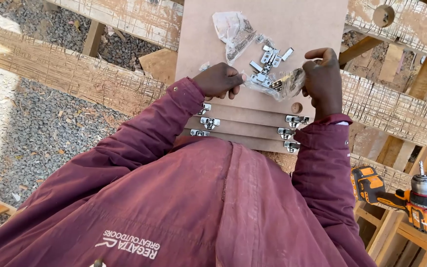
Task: The person unpacks metal cabinet hinges and screws, then uses a cordless drill to attach the hinges to a wooden board. The person positions each hinge and drives screws to secure them in place.
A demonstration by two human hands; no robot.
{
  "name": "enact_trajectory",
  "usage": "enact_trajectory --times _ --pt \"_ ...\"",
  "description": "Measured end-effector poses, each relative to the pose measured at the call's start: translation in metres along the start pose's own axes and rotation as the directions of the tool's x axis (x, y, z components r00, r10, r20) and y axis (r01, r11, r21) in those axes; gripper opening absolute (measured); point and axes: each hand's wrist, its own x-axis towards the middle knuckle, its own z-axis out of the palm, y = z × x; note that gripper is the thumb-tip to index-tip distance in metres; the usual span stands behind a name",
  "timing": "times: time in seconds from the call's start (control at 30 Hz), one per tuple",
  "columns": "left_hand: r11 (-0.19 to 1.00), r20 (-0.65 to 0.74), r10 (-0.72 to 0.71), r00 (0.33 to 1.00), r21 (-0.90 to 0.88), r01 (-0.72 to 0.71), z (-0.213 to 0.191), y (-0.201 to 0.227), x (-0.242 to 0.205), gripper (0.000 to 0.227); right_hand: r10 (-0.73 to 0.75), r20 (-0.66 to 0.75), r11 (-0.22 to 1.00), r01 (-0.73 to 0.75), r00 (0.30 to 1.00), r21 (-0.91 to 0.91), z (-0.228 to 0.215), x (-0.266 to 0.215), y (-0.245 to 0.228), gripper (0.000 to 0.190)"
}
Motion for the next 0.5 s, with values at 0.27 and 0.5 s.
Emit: enact_trajectory --times 0.27,0.5 --pt "0.994 0.041 -0.007 0.999 0.110 0.002 -0.005 -0.003 0.006 0.056 -0.038 0.065 0.995 0.044 0.997 -0.090 -0.009 -0.016 -0.017 0.020" --pt "0.897 -0.207 0.366 0.907 0.337 -0.285 0.004 -0.020 0.023 0.031 -0.086 0.122 0.980 0.062 0.989 0.189 -0.016 0.006 -0.005 0.019"
